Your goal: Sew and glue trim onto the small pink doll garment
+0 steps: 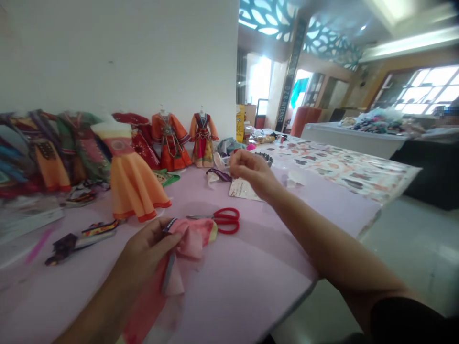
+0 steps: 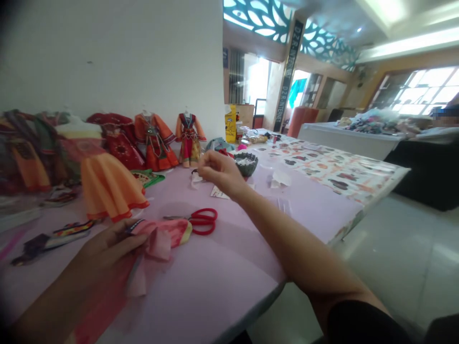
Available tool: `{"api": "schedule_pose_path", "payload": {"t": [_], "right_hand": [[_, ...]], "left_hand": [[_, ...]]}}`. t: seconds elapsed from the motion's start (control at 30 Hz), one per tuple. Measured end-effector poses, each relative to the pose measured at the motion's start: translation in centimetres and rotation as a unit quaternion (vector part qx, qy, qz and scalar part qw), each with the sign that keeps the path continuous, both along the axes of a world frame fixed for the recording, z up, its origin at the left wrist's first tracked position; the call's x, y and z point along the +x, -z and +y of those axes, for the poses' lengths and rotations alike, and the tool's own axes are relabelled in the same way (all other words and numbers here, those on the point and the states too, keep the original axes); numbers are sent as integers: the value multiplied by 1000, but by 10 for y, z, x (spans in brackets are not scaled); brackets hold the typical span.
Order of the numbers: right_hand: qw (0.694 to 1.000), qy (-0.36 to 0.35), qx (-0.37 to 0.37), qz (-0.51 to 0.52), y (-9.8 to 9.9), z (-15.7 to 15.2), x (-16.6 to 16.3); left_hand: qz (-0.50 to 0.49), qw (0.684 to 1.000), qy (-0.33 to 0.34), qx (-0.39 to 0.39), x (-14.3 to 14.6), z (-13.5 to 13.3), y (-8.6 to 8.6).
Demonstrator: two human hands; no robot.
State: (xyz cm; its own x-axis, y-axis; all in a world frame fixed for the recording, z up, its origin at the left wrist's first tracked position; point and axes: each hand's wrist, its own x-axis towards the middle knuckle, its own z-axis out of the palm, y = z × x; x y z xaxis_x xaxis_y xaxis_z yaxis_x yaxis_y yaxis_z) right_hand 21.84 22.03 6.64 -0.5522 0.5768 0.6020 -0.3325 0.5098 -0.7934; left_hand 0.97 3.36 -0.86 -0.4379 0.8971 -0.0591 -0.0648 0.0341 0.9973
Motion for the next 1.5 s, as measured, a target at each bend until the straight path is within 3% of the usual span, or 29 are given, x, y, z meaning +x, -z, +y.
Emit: {"api": "schedule_pose_path", "payload": {"t": [0.1,0.17,0.23,0.27,0.43,0.6,0.7,0.8,0.83,0.9,1.0,1.1,1.27,1.5], "right_hand": [[992,119,48,6,-24,28,25],[970,234,46,-51,-33,59,40],[904,385,49,-180,-34,93,52],[883,418,44,-210,-32,109,56],[832,472,49,-285,-10,156,59],[829,480,60,-281,-2,161,56],[848,458,73,-256,-2,147,46],[889,382,86,-237,-1,111,23],[910,335,86,-230,1,95,13],[964,148,81,-207,4,59,-7],[969,-32,117,-214,14,9,-32],[960,-117,115,-228,30,-19,-46],[968,-136,100,-185,47,-28,-40],[967,-126,105,-197,43,-43,-29]], "left_hand": [[-3,1000,-10,2,2,-1,-1],[-7,1000,-15,6,1,-1,-1],[-7,1000,-7,13,1,-1,-1],[-5,1000,-2,16,1,-2,-1],[9,1000,-11,15,6,-3,-7],[-7,1000,1,5,7,-3,-11],[-3,1000,14,22,9,-4,-14],[-10,999,30,32,13,-6,-17],[-15,999,34,36,14,-7,-18],[-17,998,40,39,15,-8,-19],[-20,998,48,43,15,-9,-20],[-36,996,65,55,14,-10,-19],[-40,997,53,43,13,-9,-17],[-52,998,19,40,13,-6,-19]]}}
